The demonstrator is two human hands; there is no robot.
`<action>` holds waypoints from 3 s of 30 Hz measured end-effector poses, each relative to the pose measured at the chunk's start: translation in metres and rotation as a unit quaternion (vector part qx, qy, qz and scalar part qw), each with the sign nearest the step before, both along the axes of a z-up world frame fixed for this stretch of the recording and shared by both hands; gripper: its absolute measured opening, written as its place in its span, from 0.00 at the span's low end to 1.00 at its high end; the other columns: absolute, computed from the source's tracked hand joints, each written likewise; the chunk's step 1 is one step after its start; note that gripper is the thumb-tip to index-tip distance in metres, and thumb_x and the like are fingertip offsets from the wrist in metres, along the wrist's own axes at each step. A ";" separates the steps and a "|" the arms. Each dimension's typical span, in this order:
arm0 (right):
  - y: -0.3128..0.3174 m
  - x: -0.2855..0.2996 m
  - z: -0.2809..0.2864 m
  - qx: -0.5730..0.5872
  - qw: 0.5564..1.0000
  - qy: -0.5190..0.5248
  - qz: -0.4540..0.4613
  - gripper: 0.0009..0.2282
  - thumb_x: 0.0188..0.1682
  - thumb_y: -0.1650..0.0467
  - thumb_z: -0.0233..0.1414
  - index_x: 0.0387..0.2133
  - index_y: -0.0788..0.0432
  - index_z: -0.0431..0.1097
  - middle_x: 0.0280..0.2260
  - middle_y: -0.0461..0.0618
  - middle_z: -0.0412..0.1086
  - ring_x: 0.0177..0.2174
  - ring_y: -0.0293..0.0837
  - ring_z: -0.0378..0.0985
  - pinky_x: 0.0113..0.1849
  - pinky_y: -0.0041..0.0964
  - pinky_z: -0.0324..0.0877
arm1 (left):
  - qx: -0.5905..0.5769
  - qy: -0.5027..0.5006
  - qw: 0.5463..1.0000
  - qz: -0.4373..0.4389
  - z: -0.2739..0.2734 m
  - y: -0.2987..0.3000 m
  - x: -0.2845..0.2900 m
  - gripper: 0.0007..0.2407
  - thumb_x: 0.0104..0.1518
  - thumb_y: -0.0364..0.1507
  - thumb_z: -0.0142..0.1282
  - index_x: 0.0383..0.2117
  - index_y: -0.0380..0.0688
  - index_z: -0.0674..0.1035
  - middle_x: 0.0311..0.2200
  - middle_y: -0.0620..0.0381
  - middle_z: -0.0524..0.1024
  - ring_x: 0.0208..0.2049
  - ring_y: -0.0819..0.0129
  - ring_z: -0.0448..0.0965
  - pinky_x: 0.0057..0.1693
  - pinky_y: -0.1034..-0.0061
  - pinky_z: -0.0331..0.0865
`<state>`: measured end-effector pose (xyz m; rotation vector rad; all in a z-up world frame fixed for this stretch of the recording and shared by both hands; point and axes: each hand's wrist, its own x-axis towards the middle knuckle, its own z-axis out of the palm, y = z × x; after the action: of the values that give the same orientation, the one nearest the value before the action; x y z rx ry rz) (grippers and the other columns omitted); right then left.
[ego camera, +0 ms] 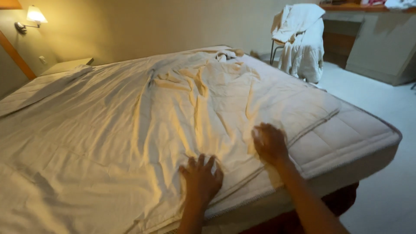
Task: The person smooths a white bed sheet on a mattress using both hands. They repeatedly rub and press the fabric against the mattress surface to remove wrinkles.
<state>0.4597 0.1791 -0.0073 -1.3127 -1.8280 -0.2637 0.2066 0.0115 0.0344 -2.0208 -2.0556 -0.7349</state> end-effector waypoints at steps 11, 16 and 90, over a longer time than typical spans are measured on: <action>-0.009 -0.001 0.005 -0.008 0.993 -0.110 0.043 0.23 0.48 0.58 0.52 0.56 0.48 0.68 0.59 0.53 0.66 0.60 0.57 0.63 0.57 0.63 0.54 | 0.071 -0.077 0.993 -0.053 -0.013 0.043 0.014 0.20 0.50 0.39 0.49 0.47 0.45 0.79 0.55 0.41 0.72 0.62 0.44 0.64 0.66 0.43 0.50; -0.013 -0.004 0.005 -0.033 0.991 -0.124 0.031 0.23 0.48 0.56 0.51 0.58 0.46 0.67 0.60 0.51 0.64 0.61 0.55 0.62 0.58 0.67 0.52 | 0.153 -0.039 0.987 -0.041 -0.005 0.039 0.016 0.24 0.50 0.41 0.52 0.54 0.46 0.77 0.58 0.35 0.69 0.61 0.31 0.59 0.64 0.33 0.43; -0.072 -0.038 0.001 -0.042 0.984 -0.168 0.033 0.23 0.51 0.57 0.49 0.59 0.50 0.65 0.61 0.49 0.64 0.62 0.47 0.61 0.57 0.60 0.56 | 0.043 -0.029 0.995 -0.082 -0.010 0.018 0.020 0.25 0.54 0.47 0.51 0.58 0.57 0.75 0.65 0.45 0.64 0.67 0.31 0.51 0.64 0.23 0.34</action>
<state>0.4215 0.1071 -0.0063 -1.3232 -2.1812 -0.3956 0.2267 0.0291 0.0242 -2.1617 -1.8678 -0.9045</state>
